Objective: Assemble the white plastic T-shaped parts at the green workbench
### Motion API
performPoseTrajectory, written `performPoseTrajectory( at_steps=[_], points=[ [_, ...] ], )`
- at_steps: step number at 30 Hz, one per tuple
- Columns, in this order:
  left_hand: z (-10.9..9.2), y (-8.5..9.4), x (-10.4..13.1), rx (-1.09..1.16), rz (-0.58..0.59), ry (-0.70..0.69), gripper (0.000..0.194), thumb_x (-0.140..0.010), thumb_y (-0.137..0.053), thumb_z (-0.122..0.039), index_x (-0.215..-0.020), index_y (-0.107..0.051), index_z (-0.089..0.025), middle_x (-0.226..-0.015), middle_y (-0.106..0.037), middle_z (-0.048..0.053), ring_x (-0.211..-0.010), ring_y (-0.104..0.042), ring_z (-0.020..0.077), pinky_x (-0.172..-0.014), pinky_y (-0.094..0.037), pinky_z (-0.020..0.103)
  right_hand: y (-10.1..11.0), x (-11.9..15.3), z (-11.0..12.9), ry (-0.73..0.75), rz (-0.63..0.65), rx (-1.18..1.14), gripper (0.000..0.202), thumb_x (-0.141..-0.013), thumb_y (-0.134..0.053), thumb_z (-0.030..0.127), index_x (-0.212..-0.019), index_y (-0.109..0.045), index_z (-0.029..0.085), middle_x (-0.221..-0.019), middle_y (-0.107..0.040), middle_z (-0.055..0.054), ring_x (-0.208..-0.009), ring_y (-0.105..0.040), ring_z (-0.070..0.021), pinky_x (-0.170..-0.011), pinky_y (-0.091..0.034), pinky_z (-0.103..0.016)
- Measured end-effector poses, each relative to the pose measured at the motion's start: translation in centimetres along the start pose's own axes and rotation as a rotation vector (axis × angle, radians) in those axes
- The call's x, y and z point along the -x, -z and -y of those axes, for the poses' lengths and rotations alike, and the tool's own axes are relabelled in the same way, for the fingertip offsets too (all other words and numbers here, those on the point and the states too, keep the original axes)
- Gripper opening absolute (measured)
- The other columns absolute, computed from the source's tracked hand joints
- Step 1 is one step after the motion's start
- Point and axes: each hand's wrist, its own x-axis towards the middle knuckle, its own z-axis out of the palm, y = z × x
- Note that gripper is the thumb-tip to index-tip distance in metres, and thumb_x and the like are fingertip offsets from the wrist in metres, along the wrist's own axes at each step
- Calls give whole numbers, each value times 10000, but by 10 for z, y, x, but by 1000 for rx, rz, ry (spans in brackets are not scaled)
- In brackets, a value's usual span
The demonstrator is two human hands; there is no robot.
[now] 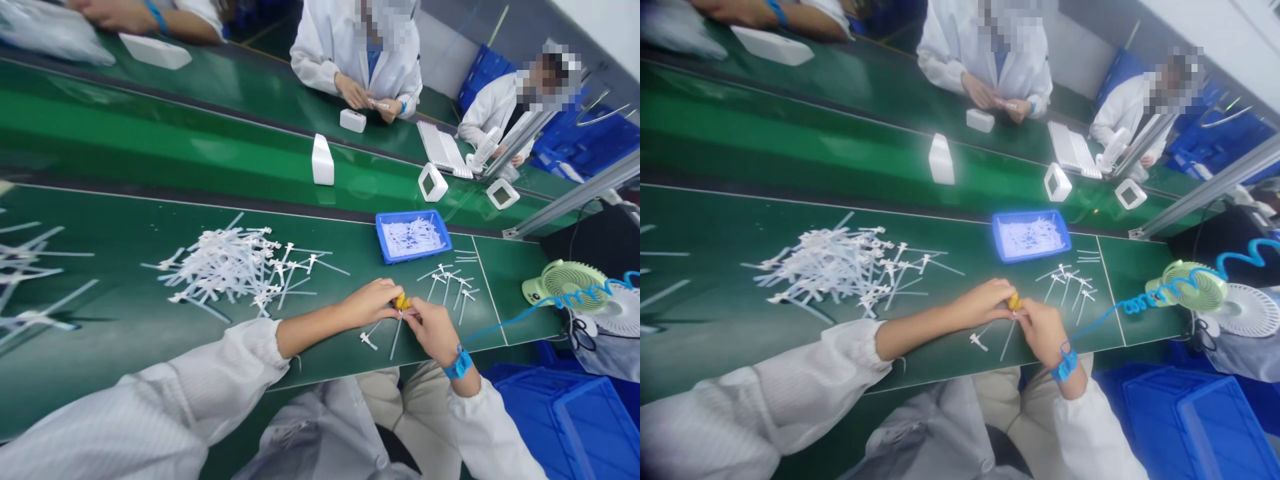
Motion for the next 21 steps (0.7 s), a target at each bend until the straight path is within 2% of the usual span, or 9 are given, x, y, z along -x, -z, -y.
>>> performPoseTrajectory(
  at_steps=[6, 10, 15, 21],
  points=[
    [-2, 1, -1, 18, -7, -17, 276, -993, -801, -424, -967, -627, -211, -943, -672, 34, -949, -619, 231, -832, -419, 291, 7, -1, -2, 55, -49, -44, 142, -1006, -680, 131, -915, -659, 238, -1028, -728, -61, -882, -712, -216, -785, -543, -301],
    [-4, 3, -2, 27, 1, -6, 272, -984, -814, -394, -930, -619, -213, -924, -680, 27, -957, -618, 234, -836, -413, 297, 10, -6, -3, 103, 29, 63, 200, -1015, -669, 121, -855, -630, 234, -906, -692, -35, -829, -676, -213, -742, -501, -297],
    [-4, 2, -2, 9, -1, -19, 269, -982, -819, -370, -905, -615, -213, -887, -672, 15, -922, -622, 230, -821, -411, 312, 12, -7, -4, 126, 111, 88, 213, -1046, -630, 120, -861, -638, 226, -930, -709, -40, -836, -691, -201, -755, -495, -291],
    [-6, 2, -1, -17, 11, 2, 277, -979, -821, -381, -908, -613, -212, -892, -665, 21, -937, -625, 240, -841, -421, 318, 9, -9, -3, 81, 116, 95, 239, -1034, -633, 119, -822, -648, 229, -883, -707, -38, -787, -683, -196, -721, -489, -292]
  ],
)
